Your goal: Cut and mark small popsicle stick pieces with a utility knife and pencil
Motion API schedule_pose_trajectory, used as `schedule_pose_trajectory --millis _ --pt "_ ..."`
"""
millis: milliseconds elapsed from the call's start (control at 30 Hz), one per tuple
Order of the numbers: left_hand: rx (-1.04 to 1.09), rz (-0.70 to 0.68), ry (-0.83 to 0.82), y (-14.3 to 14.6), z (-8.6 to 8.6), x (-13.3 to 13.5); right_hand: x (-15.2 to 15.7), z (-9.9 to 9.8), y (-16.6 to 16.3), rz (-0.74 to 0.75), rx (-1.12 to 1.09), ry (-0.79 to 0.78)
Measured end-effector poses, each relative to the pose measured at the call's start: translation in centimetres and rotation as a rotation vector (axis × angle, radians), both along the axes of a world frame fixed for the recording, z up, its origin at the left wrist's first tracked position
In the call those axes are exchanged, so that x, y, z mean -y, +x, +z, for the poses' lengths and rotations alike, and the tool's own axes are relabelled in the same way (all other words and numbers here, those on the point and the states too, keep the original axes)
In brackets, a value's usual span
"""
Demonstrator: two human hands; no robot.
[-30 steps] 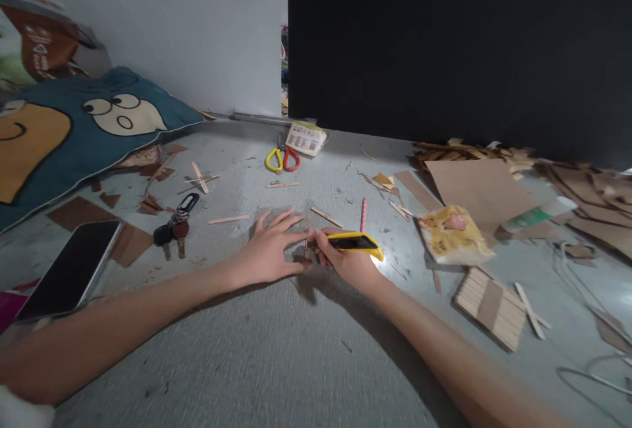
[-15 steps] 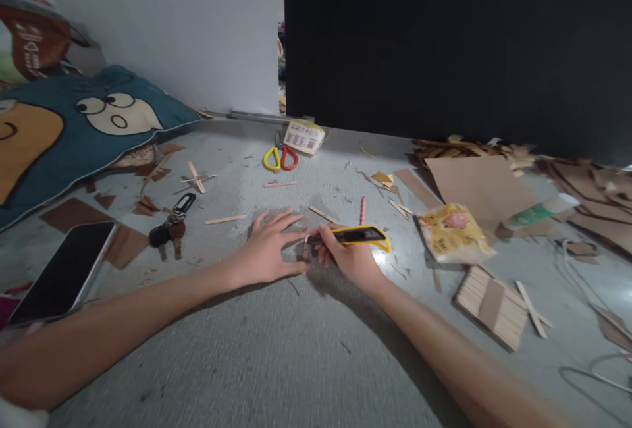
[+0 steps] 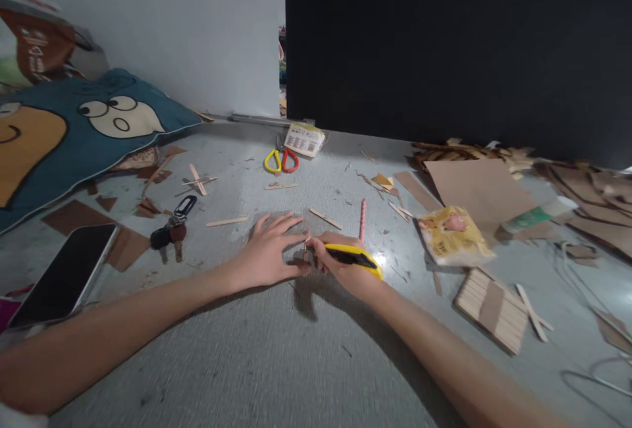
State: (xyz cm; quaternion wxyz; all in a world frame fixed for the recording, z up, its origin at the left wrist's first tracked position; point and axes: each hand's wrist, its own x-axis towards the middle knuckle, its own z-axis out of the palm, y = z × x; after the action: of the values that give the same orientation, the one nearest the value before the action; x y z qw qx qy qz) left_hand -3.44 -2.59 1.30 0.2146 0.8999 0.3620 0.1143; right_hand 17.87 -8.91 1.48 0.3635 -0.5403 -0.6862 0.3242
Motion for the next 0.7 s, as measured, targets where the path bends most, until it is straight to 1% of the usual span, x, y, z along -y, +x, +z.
schedule_pose_trajectory --millis 100,200,300,367,500,600,700 --pt "0.018 -0.002 -0.007 0.0 0.0 0.0 0.3 -0.2 -0.1 0.002 0.066 0.114" --pt "0.021 -0.001 -0.004 0.0 0.2 0.1 0.5 -0.1 -0.3 0.063 0.14 0.252" --pt "0.008 0.003 -0.004 0.1 0.3 0.2 0.4 0.2 -0.6 0.139 0.136 0.282" --pt "-0.004 0.009 -0.007 0.2 0.4 0.2 0.2 0.4 -0.8 0.131 0.119 0.254" --pt "0.0 0.013 -0.003 0.1 0.3 0.3 0.1 0.3 -1.0 0.051 0.094 0.157" --pt "0.011 0.016 -0.003 0.1 0.4 0.5 0.2 -0.3 -1.0 -0.015 0.038 0.042" --pt "0.001 0.035 0.006 0.1 0.6 0.8 0.1 -0.7 -1.0 -0.068 -0.063 -0.091"
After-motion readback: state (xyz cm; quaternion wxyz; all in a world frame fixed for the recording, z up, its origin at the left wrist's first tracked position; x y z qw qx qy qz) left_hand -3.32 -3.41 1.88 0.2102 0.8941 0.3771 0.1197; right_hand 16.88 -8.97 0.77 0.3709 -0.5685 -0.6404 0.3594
